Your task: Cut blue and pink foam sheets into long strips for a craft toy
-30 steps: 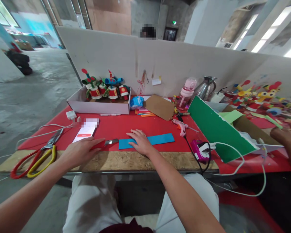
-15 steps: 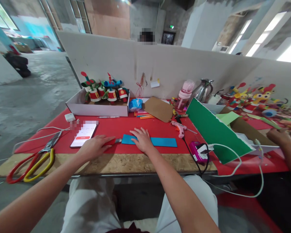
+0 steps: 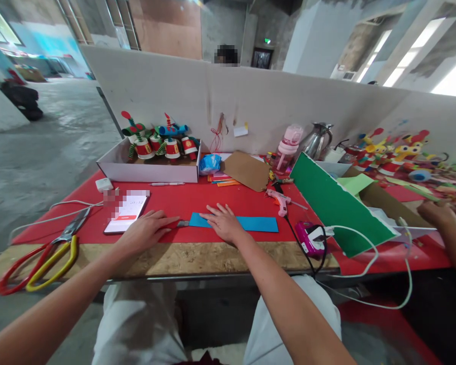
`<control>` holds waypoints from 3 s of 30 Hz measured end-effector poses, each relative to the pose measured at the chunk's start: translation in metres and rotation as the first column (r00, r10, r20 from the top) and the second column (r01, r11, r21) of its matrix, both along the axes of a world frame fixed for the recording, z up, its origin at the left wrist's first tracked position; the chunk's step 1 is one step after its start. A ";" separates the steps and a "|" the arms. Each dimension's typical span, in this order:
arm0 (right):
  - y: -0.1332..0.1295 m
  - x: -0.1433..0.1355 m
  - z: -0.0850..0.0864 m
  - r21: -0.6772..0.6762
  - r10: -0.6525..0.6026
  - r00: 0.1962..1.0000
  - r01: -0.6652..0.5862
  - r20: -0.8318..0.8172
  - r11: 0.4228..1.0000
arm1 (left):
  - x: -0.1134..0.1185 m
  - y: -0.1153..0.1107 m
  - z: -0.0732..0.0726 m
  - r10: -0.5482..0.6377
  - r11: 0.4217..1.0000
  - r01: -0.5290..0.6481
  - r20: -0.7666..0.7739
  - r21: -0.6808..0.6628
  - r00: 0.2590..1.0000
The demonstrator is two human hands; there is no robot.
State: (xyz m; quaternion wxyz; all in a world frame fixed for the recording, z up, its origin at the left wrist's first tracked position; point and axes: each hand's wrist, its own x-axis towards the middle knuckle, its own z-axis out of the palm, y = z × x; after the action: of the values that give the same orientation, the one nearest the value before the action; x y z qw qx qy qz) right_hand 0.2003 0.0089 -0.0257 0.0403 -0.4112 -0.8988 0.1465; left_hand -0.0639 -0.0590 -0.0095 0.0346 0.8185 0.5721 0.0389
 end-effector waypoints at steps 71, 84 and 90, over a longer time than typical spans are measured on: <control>0.001 0.054 0.004 0.007 0.069 0.998 -0.069 0.015 0.998 | 0.046 -0.023 0.006 0.115 0.990 -0.113 0.024 -0.083 0.993; 0.000 0.054 0.004 -0.003 0.067 0.998 -0.067 0.003 0.998 | 0.057 -0.019 -0.001 0.093 0.993 -0.082 0.132 -0.086 0.987; 0.000 0.052 0.004 -0.017 0.065 0.998 -0.065 -0.009 0.998 | 0.060 -0.021 0.001 0.089 0.995 -0.082 0.130 -0.057 0.988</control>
State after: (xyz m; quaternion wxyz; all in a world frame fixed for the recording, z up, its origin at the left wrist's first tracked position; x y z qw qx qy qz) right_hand 0.2524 0.0093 -0.0220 0.0355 -0.3813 -0.9103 0.1572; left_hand -0.0043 -0.0797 -0.0090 0.0919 0.7878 0.6039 0.0796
